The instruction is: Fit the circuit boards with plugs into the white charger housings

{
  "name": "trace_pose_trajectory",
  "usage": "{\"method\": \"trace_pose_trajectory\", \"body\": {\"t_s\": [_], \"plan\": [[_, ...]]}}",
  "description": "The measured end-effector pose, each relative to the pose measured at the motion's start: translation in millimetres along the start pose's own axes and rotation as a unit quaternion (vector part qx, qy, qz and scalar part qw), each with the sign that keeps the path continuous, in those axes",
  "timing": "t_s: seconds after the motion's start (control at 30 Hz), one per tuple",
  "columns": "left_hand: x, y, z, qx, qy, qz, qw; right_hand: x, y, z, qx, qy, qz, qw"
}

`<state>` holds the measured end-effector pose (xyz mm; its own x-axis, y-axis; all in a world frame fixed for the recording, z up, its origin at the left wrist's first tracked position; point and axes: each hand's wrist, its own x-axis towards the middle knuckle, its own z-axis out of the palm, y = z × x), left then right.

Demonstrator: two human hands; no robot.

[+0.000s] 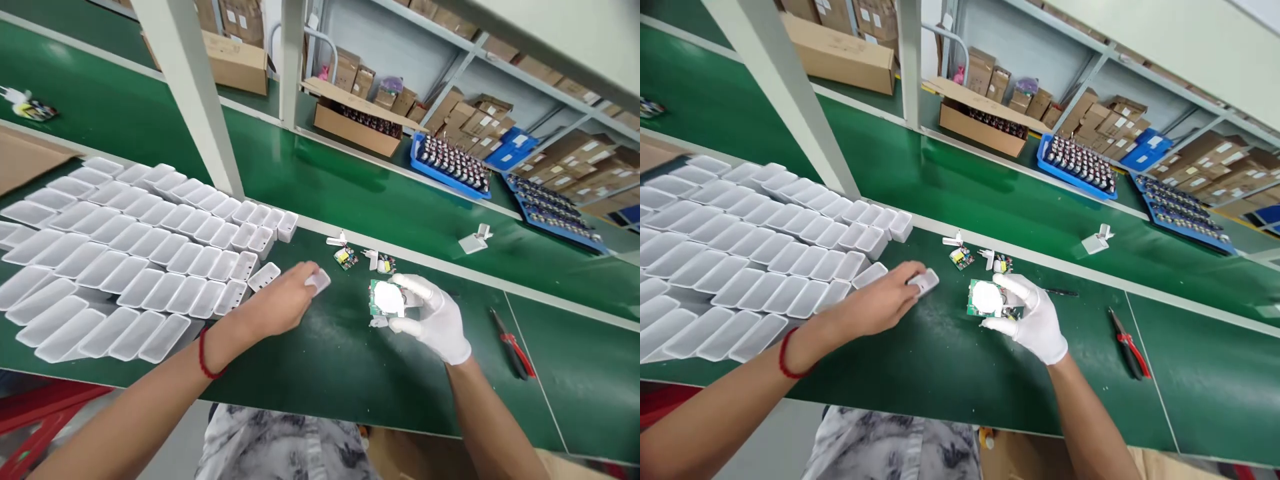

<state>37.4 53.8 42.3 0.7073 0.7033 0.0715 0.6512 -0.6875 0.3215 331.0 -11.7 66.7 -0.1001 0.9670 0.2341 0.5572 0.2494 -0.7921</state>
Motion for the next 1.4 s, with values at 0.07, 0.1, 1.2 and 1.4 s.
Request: {"method": "trace_pose_trajectory", "body": {"t_s": [0.07,0.1,1.2,1.4], "plan": [[-6.1,-1.4,7.8,-0.109,-0.047,0.073,0.99,-4.4,-1.7,1.2,-0.039,-0.017,-0.001,0.999],[-8.2,-3.5,12.1,-0.157,-0.062,0.089,0.982,-6.3,-2.4,3.1,-0.054,-0.028,-0.001,0.998],[4.3,9.6,80.5,-0.31,0.072,-0.034,0.948,59.0,-54.0,53.1,-0.413,-0.283,-0.191,0.845],[3.0,9.6,81.2,-0.307,0.083,-0.026,0.948,60.5,-56.8,58.2,-0.434,-0.303,-0.167,0.832]]}}
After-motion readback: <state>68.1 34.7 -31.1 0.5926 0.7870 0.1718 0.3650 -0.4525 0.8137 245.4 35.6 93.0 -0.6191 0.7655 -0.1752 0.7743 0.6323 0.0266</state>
